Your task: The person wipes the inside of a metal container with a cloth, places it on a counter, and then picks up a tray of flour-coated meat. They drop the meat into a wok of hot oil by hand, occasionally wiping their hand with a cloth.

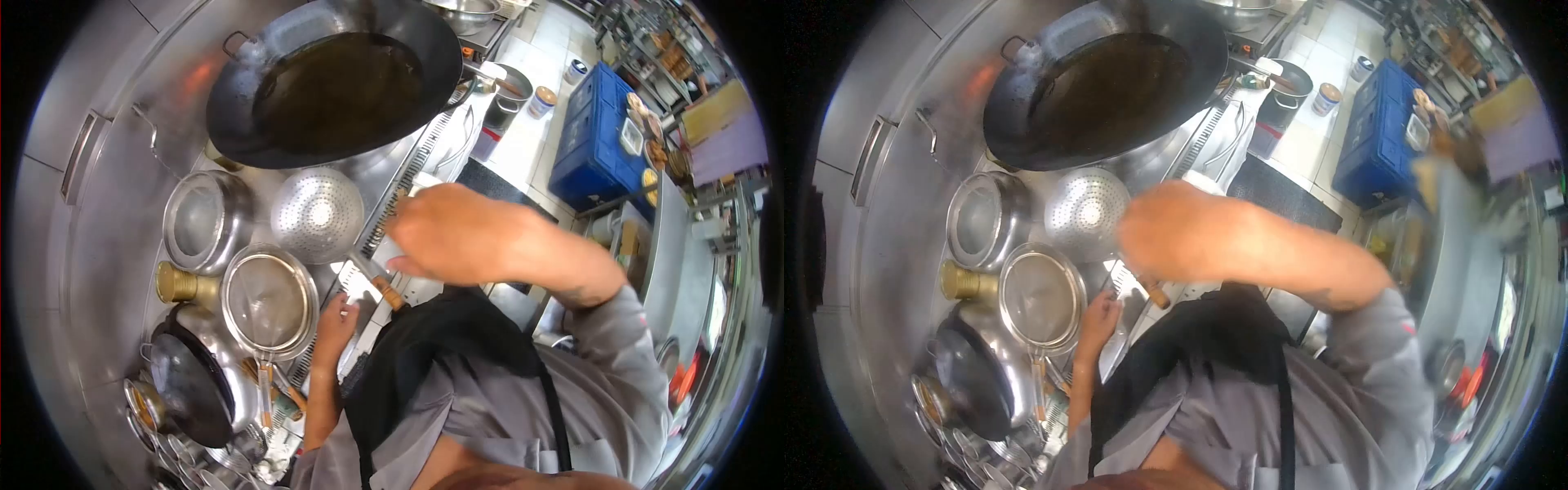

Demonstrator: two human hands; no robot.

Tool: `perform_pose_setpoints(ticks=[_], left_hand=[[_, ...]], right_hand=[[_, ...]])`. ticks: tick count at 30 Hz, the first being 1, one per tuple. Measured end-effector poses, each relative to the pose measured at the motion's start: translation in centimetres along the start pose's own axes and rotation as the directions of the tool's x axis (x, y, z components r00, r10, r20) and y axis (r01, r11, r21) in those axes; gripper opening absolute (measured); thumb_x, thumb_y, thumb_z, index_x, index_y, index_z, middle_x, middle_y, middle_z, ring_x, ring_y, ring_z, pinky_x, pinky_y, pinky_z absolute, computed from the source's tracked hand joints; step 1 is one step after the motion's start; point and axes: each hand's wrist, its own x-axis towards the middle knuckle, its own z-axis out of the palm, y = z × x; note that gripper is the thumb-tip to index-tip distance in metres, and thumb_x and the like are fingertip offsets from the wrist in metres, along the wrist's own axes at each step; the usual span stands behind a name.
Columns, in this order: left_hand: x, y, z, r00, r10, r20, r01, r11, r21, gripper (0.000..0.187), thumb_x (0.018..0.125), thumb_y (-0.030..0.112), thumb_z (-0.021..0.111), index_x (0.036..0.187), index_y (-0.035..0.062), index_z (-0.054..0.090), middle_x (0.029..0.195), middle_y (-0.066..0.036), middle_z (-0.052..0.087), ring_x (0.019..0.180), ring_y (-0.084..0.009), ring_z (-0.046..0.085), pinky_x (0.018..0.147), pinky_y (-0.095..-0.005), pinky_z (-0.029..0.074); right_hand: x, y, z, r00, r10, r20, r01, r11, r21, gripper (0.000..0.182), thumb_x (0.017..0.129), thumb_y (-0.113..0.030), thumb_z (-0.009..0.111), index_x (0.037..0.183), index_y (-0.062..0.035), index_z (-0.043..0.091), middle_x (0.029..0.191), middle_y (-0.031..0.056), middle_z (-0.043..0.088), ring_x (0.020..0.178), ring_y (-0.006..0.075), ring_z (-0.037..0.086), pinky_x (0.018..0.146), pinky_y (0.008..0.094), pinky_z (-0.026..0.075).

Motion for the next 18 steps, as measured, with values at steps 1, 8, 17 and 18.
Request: perform_pose_setpoints(ticks=[1, 8, 17, 18], left_hand=[[-0.5, -0.8, 0.5, 1.0, -0.016, 0.005, 0.016, 0.999, 0.043, 0.041, 0.089, 0.028, 0.063, 0.117, -0.0014, 0.057, 0.098, -0.021, 0.068, 0.081, -0.029, 0.067, 0.07, -0.0383, 0.051], [2.3, 2.1, 6.8, 0.941, -0.335, 0.047, 0.338, 0.935, -0.109, 0.038, 0.088, 0.024, 0.063, 0.114, -0.0019, 0.056, 0.093, -0.017, 0.065, 0.075, -0.025, 0.064, 0.065, -0.036, 0.051], [5.6, 1.9, 10.6, 0.8, -0.51, 0.314, 0.516, 0.319, -0.795, 0.034, 0.086, 0.018, 0.062, 0.114, -0.0003, 0.053, 0.087, -0.012, 0.06, 0.068, -0.0201, 0.059, 0.059, -0.0323, 0.05], [5.6, 2.0, 10.9, 0.803, -0.506, 0.315, 0.493, 0.265, -0.829, 0.034, 0.086, 0.017, 0.061, 0.114, -0.0002, 0.053, 0.086, -0.011, 0.06, 0.068, -0.0196, 0.059, 0.058, -0.0319, 0.05]], right_hand=[[-1.2, -1.3, -2.1, 0.988, -0.134, -0.074, 0.132, 0.991, -0.025, 0.031, 0.086, -0.026, 0.063, 0.085, 0.0043, 0.062, 0.081, 0.0197, 0.062, 0.08, 0.0369, 0.063, 0.071, 0.043, 0.051], [-7.3, 6.7, -8.7, 0.803, -0.576, -0.153, 0.535, 0.81, -0.241, 0.03, 0.084, -0.026, 0.064, 0.09, 0.0033, 0.062, 0.084, 0.0184, 0.062, 0.081, 0.0354, 0.063, 0.072, 0.0424, 0.05], [-6.6, 9.7, -9.2, 0.733, -0.675, -0.084, 0.629, 0.72, -0.293, 0.032, 0.082, -0.026, 0.067, 0.096, 0.0019, 0.061, 0.088, 0.0168, 0.062, 0.083, 0.0335, 0.062, 0.072, 0.0416, 0.05], [-6.2, 9.7, -9.3, 0.718, -0.692, -0.07, 0.648, 0.702, -0.296, 0.032, 0.082, -0.026, 0.067, 0.097, 0.0018, 0.061, 0.088, 0.0166, 0.062, 0.083, 0.0332, 0.062, 0.072, 0.0416, 0.05]])
